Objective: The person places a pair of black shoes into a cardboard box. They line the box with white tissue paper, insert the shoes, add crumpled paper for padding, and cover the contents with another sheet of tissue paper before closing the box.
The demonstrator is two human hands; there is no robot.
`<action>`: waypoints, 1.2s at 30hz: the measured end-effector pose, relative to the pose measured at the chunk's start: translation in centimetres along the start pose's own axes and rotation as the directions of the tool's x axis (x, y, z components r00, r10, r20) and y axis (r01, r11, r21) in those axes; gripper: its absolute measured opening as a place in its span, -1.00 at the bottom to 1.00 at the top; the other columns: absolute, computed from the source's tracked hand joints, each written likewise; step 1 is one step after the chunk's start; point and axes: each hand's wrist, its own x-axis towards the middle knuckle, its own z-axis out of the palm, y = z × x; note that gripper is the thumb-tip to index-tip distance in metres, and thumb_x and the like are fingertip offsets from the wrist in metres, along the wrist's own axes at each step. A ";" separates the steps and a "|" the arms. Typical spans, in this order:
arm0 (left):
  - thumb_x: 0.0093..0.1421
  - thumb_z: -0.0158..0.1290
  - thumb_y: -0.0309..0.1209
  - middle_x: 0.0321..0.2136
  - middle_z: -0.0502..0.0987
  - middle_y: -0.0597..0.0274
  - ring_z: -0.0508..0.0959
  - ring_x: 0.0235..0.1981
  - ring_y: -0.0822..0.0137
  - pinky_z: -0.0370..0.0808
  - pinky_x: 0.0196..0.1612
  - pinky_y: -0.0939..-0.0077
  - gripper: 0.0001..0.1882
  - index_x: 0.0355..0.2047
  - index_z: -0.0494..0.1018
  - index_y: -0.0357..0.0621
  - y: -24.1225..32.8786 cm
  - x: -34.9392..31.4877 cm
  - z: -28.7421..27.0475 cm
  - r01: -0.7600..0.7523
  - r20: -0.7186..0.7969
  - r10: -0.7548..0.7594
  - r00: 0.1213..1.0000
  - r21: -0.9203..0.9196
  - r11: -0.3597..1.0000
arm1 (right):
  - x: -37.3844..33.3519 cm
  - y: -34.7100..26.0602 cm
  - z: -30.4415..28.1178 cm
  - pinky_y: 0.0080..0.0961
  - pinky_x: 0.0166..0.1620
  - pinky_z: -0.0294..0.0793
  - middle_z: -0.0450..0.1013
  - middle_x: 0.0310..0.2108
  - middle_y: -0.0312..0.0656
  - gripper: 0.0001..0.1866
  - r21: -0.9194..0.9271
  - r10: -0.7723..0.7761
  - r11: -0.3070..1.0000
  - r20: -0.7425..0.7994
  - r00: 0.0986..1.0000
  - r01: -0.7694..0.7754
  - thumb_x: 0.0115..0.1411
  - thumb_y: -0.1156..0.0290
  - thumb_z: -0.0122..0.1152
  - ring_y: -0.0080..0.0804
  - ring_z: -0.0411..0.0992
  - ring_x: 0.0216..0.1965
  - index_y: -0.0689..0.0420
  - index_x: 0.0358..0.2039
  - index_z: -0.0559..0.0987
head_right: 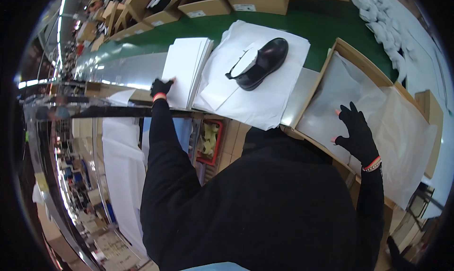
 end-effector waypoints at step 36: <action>0.20 -0.01 -0.47 -0.10 0.46 -0.12 0.52 -0.29 0.27 0.47 -0.19 0.40 -0.28 0.32 -0.04 -0.26 35.7 -41.1 0.2 -0.520 0.020 0.988 0.156 -0.848 0.099 | -10.9 7.4 -2.5 -0.19 0.22 0.20 0.24 0.23 -0.08 -0.21 0.112 0.443 0.887 -0.475 0.760 -0.447 -0.03 0.18 0.42 -0.01 0.06 0.32 0.00 0.21 0.31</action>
